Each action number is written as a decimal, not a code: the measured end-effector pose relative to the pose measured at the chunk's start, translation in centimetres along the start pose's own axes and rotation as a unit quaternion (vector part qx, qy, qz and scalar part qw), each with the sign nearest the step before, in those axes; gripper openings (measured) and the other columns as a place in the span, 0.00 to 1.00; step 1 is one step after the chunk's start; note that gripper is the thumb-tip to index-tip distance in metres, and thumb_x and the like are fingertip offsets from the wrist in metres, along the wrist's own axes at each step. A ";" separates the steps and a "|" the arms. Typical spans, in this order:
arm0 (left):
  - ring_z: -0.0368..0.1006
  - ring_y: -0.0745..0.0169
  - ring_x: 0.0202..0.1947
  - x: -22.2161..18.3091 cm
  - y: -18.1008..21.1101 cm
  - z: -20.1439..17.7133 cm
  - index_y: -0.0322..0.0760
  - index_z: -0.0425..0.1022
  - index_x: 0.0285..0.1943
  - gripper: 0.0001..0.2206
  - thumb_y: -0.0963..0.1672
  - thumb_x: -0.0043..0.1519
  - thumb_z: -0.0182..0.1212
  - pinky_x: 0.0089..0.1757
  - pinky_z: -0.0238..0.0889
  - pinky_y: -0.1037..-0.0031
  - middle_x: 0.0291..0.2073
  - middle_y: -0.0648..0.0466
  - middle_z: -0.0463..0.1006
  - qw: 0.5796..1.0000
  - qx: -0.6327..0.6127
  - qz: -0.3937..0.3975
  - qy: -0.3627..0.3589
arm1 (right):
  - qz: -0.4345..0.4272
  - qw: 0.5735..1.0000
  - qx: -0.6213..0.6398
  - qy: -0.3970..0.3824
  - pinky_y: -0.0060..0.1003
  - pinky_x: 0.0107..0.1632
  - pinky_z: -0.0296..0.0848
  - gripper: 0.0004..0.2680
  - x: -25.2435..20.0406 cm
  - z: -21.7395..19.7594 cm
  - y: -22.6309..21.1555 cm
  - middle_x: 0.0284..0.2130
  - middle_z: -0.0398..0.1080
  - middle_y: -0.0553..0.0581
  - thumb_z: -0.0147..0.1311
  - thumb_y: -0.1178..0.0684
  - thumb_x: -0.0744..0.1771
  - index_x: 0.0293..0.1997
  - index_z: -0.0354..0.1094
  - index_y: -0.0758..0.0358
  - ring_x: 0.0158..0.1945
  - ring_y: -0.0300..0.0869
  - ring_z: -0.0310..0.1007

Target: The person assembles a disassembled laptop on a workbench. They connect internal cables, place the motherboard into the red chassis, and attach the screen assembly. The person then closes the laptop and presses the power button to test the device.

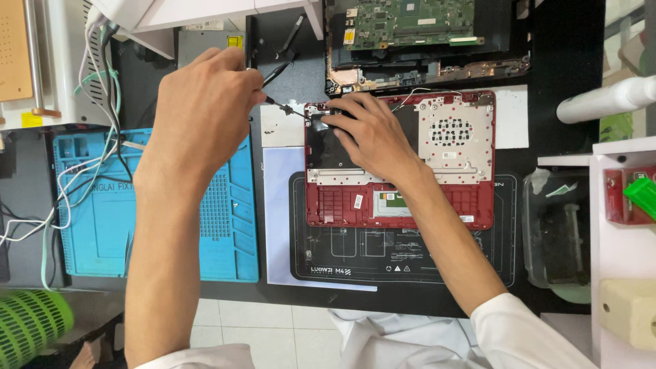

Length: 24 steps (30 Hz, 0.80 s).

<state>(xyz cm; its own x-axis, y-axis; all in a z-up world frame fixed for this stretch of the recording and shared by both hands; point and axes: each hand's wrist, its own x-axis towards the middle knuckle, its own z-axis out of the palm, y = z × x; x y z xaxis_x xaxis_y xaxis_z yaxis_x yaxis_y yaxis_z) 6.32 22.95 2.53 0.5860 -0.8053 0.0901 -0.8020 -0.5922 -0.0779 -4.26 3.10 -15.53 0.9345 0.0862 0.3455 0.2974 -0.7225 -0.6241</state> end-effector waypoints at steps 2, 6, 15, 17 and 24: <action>0.75 0.52 0.46 0.2 0.3 0.1 0.37 0.82 0.38 0.04 0.43 0.60 0.68 0.40 0.68 0.62 0.36 0.52 0.77 1.000 0.014 0.025 0.013 | 0.000 1.000 0.002 -0.002 0.51 0.62 0.65 0.09 0.0 -0.1 0.0 0.58 0.71 0.54 0.59 0.59 0.66 0.51 0.77 0.60 0.64 0.52 0.65; 0.75 0.55 0.45 1.0 1.2 0.7 0.38 0.82 0.36 0.03 0.42 0.57 0.69 0.40 0.69 0.65 0.38 0.54 0.77 0.997 0.049 0.056 0.035 | 0.000 1.000 -0.001 0.000 0.50 0.62 0.65 0.10 0.1 -0.2 -0.2 0.57 0.71 0.53 0.60 0.59 0.66 0.51 0.77 0.60 0.63 0.52 0.65; 0.75 0.53 0.44 2.1 2.4 1.4 0.34 0.80 0.40 0.12 0.38 0.47 0.65 0.33 0.72 0.70 0.46 0.50 0.75 0.990 0.134 0.045 0.022 | -0.010 1.000 -0.019 0.001 0.50 0.62 0.64 0.12 0.0 -0.4 -0.5 0.58 0.70 0.57 0.59 0.61 0.65 0.54 0.77 0.59 0.64 0.53 0.64; 0.75 0.54 0.44 2.3 2.5 1.5 0.35 0.79 0.38 0.07 0.37 0.51 0.66 0.33 0.72 0.69 0.46 0.51 0.73 0.989 0.134 0.053 0.031 | -0.007 1.000 -0.026 -0.001 0.50 0.61 0.63 0.13 0.0 -0.4 -0.5 0.58 0.69 0.57 0.59 0.62 0.64 0.55 0.76 0.59 0.64 0.53 0.64; 0.75 0.54 0.44 2.1 3.1 1.3 0.34 0.80 0.36 0.07 0.38 0.49 0.66 0.32 0.72 0.69 0.46 0.51 0.73 0.989 0.132 0.054 0.037 | -0.012 1.000 -0.028 0.002 0.51 0.62 0.63 0.14 0.0 -0.3 -0.8 0.58 0.69 0.57 0.58 0.62 0.64 0.55 0.76 0.58 0.64 0.54 0.63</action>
<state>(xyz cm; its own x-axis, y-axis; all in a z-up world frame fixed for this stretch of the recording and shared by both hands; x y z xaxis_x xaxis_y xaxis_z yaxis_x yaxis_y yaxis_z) 5.20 19.40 1.14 0.4811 -0.8656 0.1391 -0.7954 -0.4976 -0.3461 -4.51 3.50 -14.82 0.9261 0.1010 0.3635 0.3085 -0.7575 -0.5754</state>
